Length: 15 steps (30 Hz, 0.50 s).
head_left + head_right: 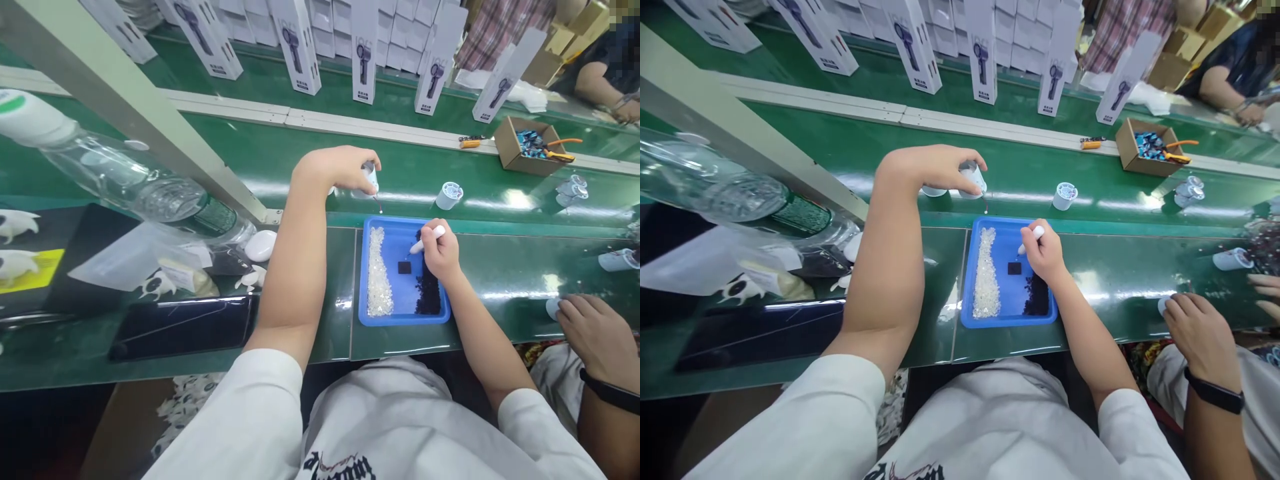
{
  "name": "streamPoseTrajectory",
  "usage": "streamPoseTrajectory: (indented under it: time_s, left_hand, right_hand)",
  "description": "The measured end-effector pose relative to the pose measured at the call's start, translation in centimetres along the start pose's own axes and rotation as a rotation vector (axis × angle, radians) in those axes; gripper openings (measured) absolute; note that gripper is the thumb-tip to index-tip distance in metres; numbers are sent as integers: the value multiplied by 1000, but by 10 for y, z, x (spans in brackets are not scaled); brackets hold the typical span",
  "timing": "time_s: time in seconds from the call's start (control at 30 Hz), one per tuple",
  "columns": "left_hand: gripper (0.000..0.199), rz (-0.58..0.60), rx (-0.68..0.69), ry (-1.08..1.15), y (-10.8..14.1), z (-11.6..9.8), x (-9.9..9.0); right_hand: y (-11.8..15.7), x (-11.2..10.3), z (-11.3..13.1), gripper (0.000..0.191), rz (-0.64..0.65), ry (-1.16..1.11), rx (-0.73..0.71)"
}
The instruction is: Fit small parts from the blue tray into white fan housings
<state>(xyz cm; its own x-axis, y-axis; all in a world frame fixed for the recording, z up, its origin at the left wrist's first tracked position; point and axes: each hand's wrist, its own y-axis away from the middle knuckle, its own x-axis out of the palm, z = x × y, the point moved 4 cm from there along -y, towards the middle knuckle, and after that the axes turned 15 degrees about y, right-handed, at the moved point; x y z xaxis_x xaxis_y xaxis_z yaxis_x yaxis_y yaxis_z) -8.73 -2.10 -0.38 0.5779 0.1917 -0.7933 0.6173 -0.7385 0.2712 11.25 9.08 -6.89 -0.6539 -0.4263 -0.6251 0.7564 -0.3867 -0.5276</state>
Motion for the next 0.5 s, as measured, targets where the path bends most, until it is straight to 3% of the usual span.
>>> streamPoseTrajectory:
  time_s: [0.23,0.4,0.5]
  left_hand:
    - [67,21,15,7,2,-4,2]
    - [64,-9,35,23,5,-8,0]
    - [60,-55,39,85,11,-14,-3]
  right_hand:
    - [1,3,0,41,81,10,55]
    - [-1,5,4,40,135,21,5]
    - [-3,3,3,41,64,36,-6]
